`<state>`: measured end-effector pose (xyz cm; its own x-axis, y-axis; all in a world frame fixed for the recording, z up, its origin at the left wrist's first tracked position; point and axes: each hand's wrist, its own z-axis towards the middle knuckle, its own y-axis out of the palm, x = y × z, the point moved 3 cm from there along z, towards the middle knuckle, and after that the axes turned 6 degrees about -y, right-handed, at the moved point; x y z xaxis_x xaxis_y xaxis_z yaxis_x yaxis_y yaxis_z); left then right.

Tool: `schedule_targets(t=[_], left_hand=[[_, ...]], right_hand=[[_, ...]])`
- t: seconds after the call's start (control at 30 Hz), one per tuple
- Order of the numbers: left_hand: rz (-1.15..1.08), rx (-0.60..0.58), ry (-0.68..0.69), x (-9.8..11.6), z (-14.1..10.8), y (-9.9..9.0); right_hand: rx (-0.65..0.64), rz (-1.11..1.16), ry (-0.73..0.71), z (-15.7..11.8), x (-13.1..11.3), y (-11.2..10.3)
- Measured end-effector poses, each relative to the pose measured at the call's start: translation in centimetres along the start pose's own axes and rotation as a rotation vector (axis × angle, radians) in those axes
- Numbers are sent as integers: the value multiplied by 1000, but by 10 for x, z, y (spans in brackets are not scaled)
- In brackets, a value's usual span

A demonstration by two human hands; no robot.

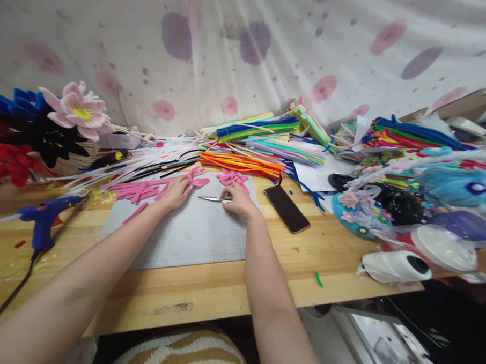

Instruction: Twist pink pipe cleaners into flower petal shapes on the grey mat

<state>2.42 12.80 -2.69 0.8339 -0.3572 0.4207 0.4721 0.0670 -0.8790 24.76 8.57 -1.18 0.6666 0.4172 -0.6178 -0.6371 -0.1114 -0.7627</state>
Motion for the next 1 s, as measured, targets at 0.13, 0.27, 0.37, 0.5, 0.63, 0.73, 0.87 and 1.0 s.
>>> schedule_targets(t=[0.13, 0.27, 0.37, 0.5, 0.63, 0.73, 0.87, 1.0], left_hand=[[69, 75, -16, 3, -3, -2], [109, 132, -34, 7, -7, -5], [77, 190, -43, 10, -14, -12], [-19, 326, -104, 8, -30, -33], [-99, 481, -279, -6, -52, -63], [-83, 551, -429, -22, -69, -80], [105, 608, -496, -35, -89, -89], [242, 596, -410, -28, -100, -83]], right_hand=[[75, -60, -11, 1, 1, 0], [151, -97, 19, 3, -3, 4], [244, -138, 83, 5, -7, 7], [475, -207, 143, 8, -17, 11], [481, -132, 51, 13, -30, 20], [447, -105, 2, 15, -35, 26], [470, -117, 10, 15, -34, 29], [490, -124, 4, 15, -32, 29]])
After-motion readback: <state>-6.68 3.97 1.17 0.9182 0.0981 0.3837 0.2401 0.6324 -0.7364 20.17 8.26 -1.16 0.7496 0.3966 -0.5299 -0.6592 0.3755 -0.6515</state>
